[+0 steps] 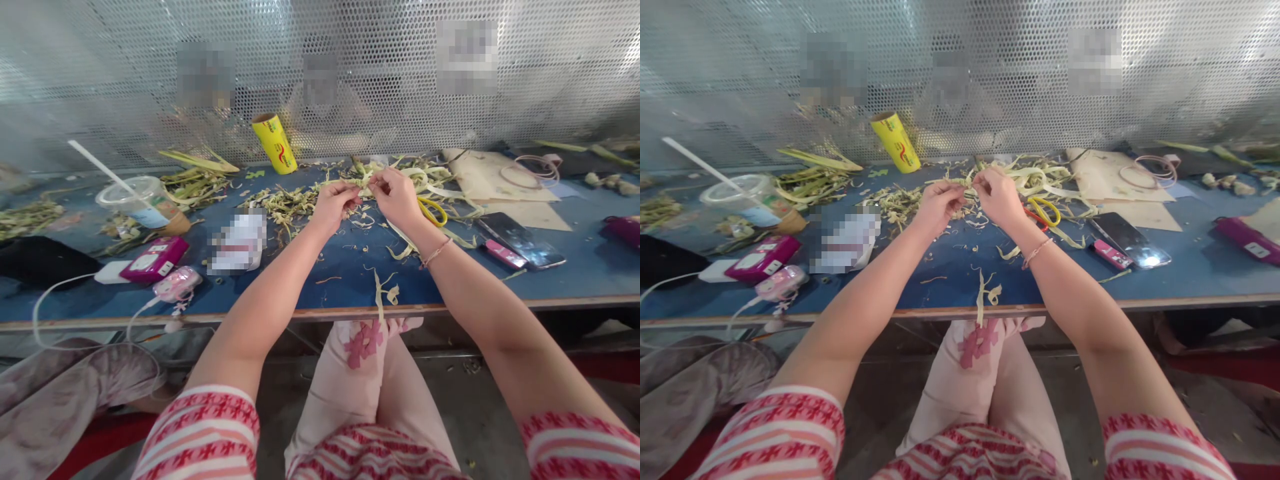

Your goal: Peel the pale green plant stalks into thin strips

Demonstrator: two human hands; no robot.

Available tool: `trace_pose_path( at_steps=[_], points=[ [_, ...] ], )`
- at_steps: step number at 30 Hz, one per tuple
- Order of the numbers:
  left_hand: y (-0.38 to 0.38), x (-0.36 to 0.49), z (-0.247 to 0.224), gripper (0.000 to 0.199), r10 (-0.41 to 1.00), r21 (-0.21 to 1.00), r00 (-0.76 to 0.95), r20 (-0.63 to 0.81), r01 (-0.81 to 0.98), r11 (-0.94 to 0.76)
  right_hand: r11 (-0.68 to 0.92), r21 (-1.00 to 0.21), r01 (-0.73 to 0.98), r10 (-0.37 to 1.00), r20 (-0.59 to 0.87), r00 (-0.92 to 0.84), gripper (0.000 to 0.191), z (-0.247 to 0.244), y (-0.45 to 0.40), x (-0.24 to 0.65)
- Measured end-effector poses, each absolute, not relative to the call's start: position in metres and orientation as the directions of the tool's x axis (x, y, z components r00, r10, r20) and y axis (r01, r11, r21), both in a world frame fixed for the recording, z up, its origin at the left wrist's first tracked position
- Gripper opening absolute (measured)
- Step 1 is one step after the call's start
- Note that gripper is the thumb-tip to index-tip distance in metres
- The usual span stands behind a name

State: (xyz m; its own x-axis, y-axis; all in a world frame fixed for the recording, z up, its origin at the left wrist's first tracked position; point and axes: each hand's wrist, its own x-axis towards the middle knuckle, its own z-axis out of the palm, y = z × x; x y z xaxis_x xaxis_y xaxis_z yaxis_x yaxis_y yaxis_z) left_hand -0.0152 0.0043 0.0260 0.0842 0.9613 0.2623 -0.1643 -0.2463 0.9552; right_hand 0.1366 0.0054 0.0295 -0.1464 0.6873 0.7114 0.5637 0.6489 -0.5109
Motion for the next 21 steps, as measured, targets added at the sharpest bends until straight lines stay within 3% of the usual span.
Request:
trace_pose_path(
  at_steps=[6,11,13,16,19,21],
  points=[
    [-0.001,-0.01,0.028,0.016,0.975,0.959,0.037,0.219,-0.19,-0.209,0.62,-0.502,0.603,0.708,0.689,-0.155,0.009,0.031,0.003,0.135],
    [0.011,-0.014,0.017,0.02,0.96,0.96,0.059,0.273,-0.073,-0.269,0.598,-0.525,0.605,0.726,0.675,-0.132,0.008,0.032,0.004,0.137],
    [0.024,-0.021,0.01,0.009,0.962,0.966,0.091,0.259,-0.043,-0.256,0.574,-0.562,0.596,0.751,0.652,-0.108,0.007,0.032,0.006,0.139],
    [0.043,-0.035,0.004,0.008,0.955,0.965,-0.138,0.261,0.009,-0.262,0.536,-0.608,0.586,0.786,0.612,-0.083,0.007,0.032,0.01,0.142],
    [0.046,-0.046,0.008,0.016,0.807,0.896,-0.39,0.444,0.173,-0.409,0.514,-0.623,0.59,0.806,0.586,-0.083,0.006,0.031,0.013,0.144],
    [0.037,-0.047,0.015,0.023,0.713,0.756,-0.272,0.647,0.349,-0.553,0.516,-0.625,0.586,0.81,0.579,-0.096,0.006,0.03,0.014,0.143]
  ],
)
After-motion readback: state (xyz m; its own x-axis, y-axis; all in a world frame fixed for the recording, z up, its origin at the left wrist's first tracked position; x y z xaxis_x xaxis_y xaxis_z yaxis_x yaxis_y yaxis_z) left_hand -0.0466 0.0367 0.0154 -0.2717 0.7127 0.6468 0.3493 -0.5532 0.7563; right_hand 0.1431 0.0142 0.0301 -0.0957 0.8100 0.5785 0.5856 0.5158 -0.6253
